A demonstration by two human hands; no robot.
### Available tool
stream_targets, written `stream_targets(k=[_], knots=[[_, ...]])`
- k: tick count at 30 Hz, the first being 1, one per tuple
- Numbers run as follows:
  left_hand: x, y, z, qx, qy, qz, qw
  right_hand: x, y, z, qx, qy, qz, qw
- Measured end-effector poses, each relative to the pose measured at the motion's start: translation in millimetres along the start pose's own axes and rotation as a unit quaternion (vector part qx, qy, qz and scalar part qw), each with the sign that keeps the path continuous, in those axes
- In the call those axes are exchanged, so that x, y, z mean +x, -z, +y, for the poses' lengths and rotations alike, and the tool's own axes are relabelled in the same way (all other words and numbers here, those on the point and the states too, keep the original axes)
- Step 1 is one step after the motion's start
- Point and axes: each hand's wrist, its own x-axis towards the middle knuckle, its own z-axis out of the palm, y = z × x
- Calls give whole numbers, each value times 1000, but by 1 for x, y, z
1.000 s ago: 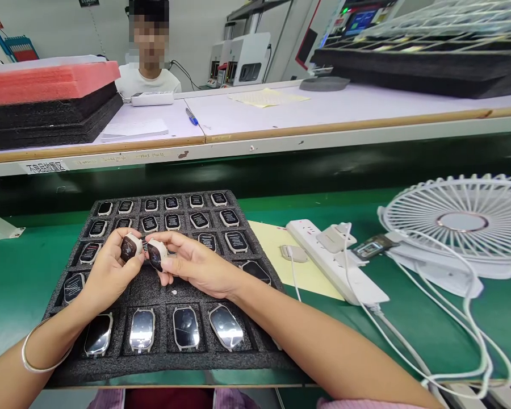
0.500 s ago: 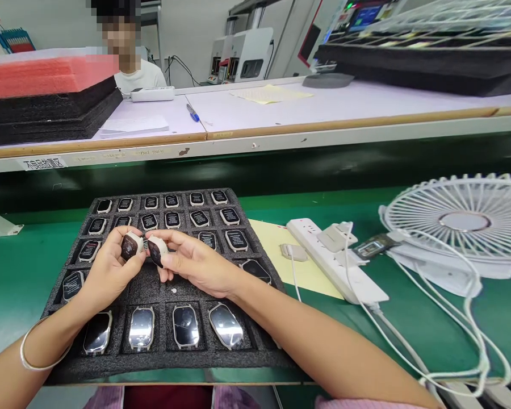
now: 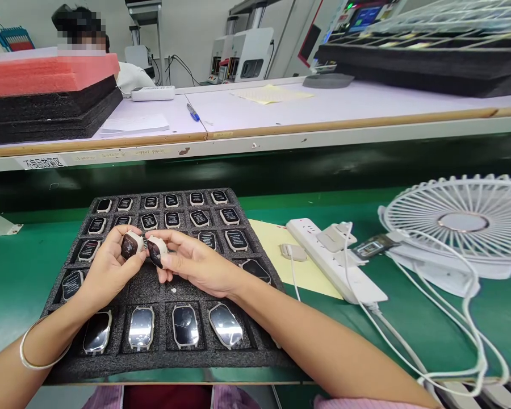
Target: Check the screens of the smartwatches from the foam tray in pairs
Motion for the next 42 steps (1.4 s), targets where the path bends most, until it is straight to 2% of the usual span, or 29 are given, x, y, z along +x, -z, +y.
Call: stream_targets(k=[4, 7, 13, 17, 24, 33, 42], knots=[[1, 0, -1, 17, -8, -14, 1000, 0, 1, 0, -8, 3, -5, 1000], [3, 0, -3, -10, 15, -1, 1000, 0, 0, 0, 4, -5, 7, 1000], [5, 1, 1, -152, 144, -2, 978, 7, 4, -2, 63, -32, 115, 991], [4, 3, 4, -219, 160, -5, 963, 10, 8, -4, 71, -25, 154, 985], [6, 3, 0, -236, 147, -16, 961, 9, 7, -3, 20, -8, 153, 988], [6, 2, -5, -219, 148, -27, 964, 7, 6, 0, -57, 1, 114, 992], [6, 1, -5, -211, 143, -44, 966, 7, 6, -1, -63, 0, 115, 991]])
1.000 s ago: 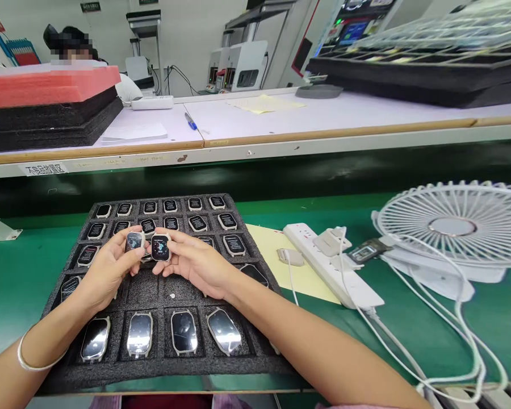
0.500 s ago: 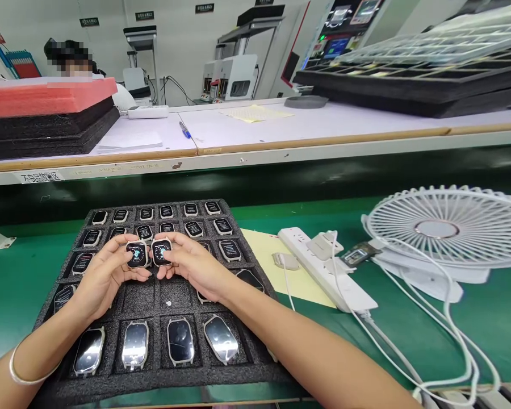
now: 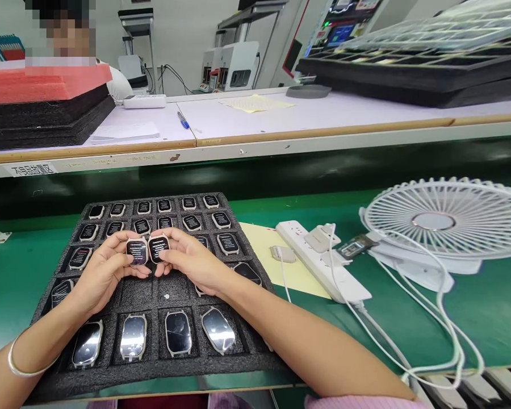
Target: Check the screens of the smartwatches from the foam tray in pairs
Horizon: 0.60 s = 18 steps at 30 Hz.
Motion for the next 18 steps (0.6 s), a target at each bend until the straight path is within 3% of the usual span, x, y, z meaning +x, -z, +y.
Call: stream_targets(k=[18], knots=[[0, -1, -1, 21, -8, 5, 1000, 0, -1, 1, -27, 13, 8, 1000]])
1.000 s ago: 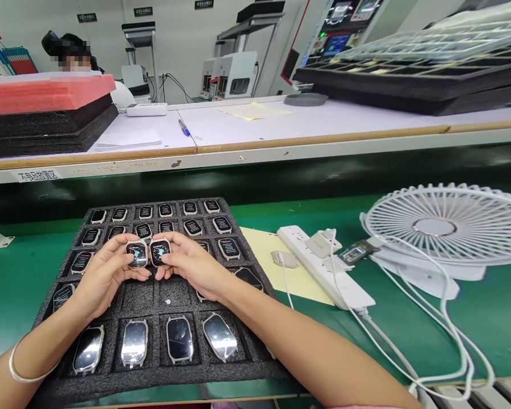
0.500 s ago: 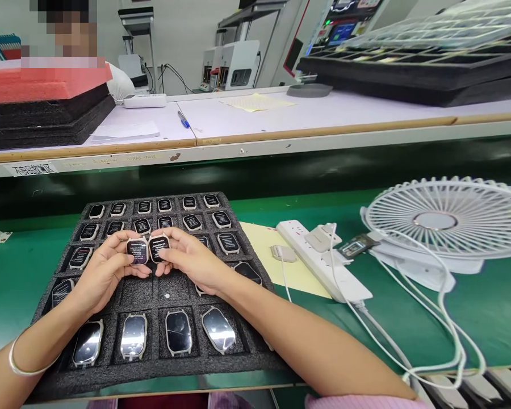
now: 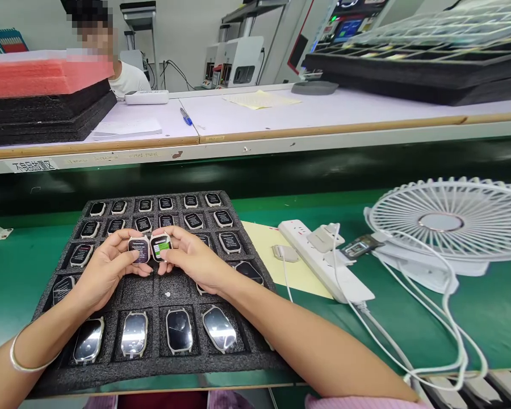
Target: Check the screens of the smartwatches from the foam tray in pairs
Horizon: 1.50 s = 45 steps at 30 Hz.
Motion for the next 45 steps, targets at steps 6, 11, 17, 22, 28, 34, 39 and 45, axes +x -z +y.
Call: stream_targets(k=[6, 11, 17, 22, 28, 34, 39, 45], knots=[[-1, 0, 1, -13, 0, -6, 1000, -1, 0, 0, 0, 1, 1, 1000], [-1, -1, 1, -4, -4, -10, 1000, -1, 1, 1, -3, 4, 2, 1000], [-1, -2, 1, -3, -6, -18, 1000, -1, 2, 0, -6, 7, 0, 1000], [-2, -1, 1, 5, -19, -17, 1000, -2, 2, 1, -2, 9, -8, 1000], [0, -2, 0, 29, -38, 19, 999, -1, 2, 1, -4, 6, -15, 1000], [2, -2, -1, 50, -64, 54, 995, -2, 1, -1, -11, 0, -15, 1000], [2, -2, -1, 65, -81, 57, 993, -2, 0, -1, -9, -1, -14, 1000], [2, -2, -1, 81, -58, 70, 993, -3, 0, -2, -16, -5, -16, 1000]])
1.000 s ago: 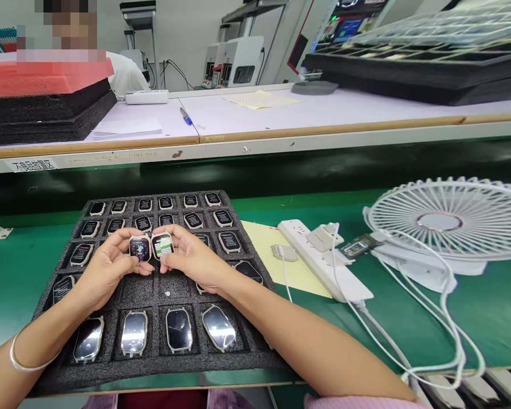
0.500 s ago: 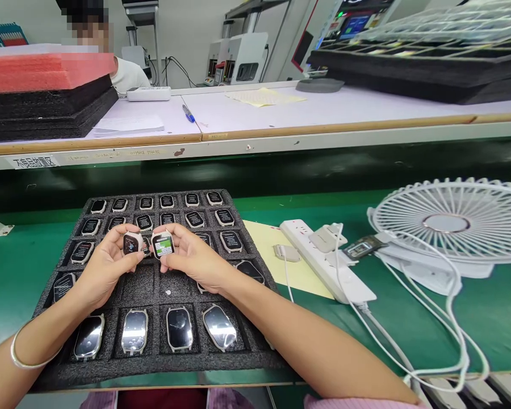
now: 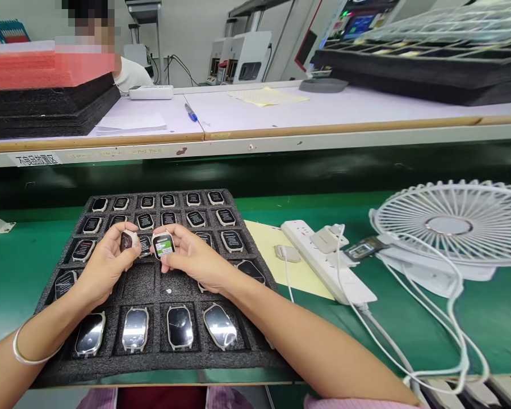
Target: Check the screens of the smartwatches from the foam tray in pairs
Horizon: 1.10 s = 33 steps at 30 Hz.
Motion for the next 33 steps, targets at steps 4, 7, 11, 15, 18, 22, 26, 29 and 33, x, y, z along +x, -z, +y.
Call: stream_targets(k=[4, 7, 11, 15, 18, 22, 26, 29, 33], knots=[[0, 1, -2, 12, -5, -8, 1000, 0, 0, -1, -1, -1, -4, 1000], [0, 1, -3, 20, -19, -15, 1000, 0, 0, -1, -1, -1, -7, 1000], [0, 2, -4, 22, -23, -18, 999, 0, 1, -1, -5, -3, -7, 1000], [-1, 2, -4, 36, -23, -34, 998, -1, 1, -1, -7, -5, -10, 1000], [-2, 3, -4, 48, -27, -39, 998, -1, 1, -1, -14, -6, -9, 1000], [-1, 3, -5, 39, -28, -42, 998, -1, 2, 0, -22, -7, -7, 1000], [0, 4, -7, 57, -37, -51, 996, -2, 3, 1, -26, -6, -13, 1000], [1, 4, -7, 76, -48, -55, 994, -2, 3, 2, -27, -5, -19, 999], [2, 4, -8, 63, -46, -50, 996, -2, 3, 1, -32, -11, -17, 999]])
